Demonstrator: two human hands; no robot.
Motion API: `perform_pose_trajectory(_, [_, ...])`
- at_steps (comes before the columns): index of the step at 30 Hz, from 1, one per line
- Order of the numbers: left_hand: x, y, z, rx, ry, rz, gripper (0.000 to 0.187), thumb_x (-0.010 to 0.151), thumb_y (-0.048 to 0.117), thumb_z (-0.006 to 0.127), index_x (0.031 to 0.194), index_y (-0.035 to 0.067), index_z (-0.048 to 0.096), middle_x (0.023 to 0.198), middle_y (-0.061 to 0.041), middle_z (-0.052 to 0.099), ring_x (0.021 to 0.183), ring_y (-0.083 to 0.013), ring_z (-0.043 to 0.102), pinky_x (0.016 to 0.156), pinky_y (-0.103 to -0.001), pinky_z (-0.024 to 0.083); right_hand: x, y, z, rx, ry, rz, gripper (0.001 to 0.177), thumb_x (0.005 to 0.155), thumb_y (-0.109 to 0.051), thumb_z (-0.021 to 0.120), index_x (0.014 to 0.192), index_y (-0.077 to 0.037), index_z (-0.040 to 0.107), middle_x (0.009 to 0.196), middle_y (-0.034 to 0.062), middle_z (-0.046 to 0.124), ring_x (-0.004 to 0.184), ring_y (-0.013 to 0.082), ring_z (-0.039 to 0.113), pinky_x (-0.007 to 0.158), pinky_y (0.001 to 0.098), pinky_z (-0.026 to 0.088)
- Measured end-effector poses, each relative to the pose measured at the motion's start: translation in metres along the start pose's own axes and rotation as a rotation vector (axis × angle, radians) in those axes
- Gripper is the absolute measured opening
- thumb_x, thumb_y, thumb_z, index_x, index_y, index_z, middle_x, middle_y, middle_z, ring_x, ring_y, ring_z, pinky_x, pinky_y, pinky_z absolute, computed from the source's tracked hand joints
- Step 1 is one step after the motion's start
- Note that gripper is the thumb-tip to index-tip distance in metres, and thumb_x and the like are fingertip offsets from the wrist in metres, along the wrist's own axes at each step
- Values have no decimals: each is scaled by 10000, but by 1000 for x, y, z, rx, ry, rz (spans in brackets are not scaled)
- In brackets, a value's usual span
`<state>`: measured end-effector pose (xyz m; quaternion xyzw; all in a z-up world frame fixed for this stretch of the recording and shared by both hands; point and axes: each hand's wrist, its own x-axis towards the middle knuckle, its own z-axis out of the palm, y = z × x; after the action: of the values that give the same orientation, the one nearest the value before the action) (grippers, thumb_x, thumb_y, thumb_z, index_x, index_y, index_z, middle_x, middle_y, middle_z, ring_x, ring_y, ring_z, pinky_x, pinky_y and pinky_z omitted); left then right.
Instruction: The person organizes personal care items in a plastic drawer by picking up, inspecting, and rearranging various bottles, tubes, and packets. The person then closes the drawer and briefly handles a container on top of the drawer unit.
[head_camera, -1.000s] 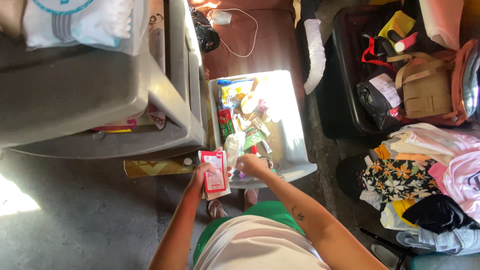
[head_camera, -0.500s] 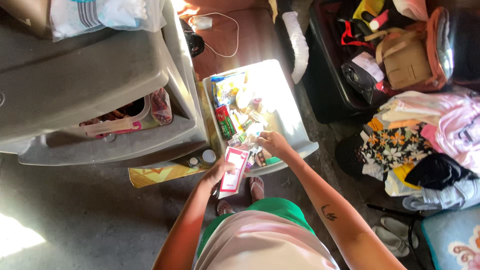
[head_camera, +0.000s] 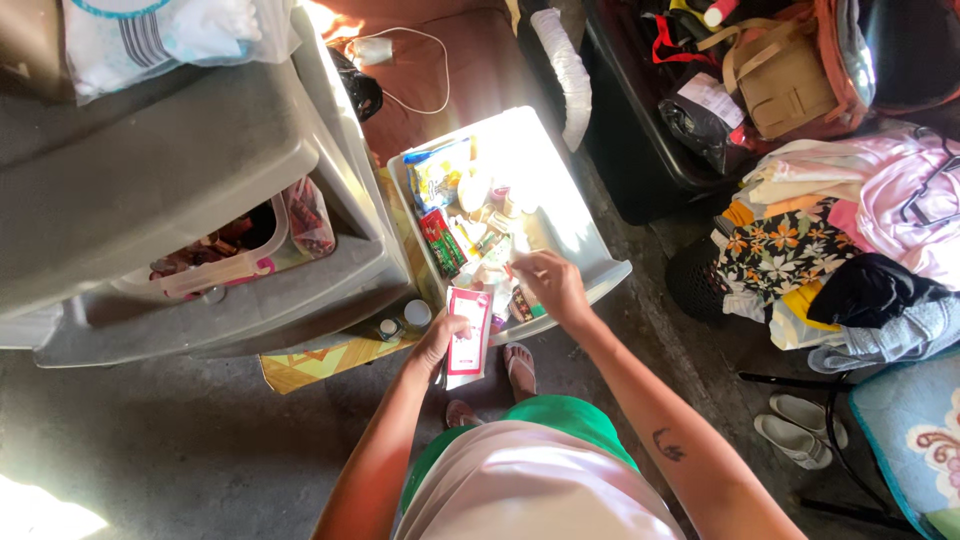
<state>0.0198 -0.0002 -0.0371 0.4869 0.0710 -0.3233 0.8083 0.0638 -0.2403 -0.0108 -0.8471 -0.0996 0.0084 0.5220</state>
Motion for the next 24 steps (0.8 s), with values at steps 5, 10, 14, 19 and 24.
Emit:
perform_pose_trajectory(5, [8,-8,-11,99,-79,38,800,710,207,520,1454,-85,491,1100,-300,704,924,-355,721,841,-433,604,-6,-14,26,-46,129,-101,213,881,-40,744,1066,-41,639,1035,114,748,945,246,768,735,370,591])
perform_pose_trajectory(10, [-6,8,4,30,-64,15,931,639,168,512,1538,-17,356,1217,-211,626,1039,-316,700,915,-454,606,-5,-14,35,-206,164,-202,199,902,-83,744,1072,-70,641,967,113,705,891,297,731,760,418,566])
perform_pose_trajectory(14, [-10,15,9,50,-64,18,999,648,174,506,1609,13,285,1226,-233,613,1051,-323,684,930,-452,593,-11,-21,28,-281,100,-203,188,906,-64,708,1088,-85,667,977,107,695,833,311,709,796,436,539])
perform_pose_trajectory(19, [-13,10,10,16,-34,21,1003,640,180,509,1602,51,258,1339,-187,584,1082,-292,682,935,-431,585,-19,-30,20,-164,196,-220,165,908,-49,697,1072,-65,683,1056,133,695,868,316,704,765,418,543])
perform_pose_trajectory(24, [-18,9,2,40,-2,51,988,637,192,509,1593,51,304,1339,-222,569,1062,-313,695,926,-447,602,-19,4,2,14,232,27,172,915,-55,676,1087,-56,670,1069,114,712,822,214,748,727,360,579])
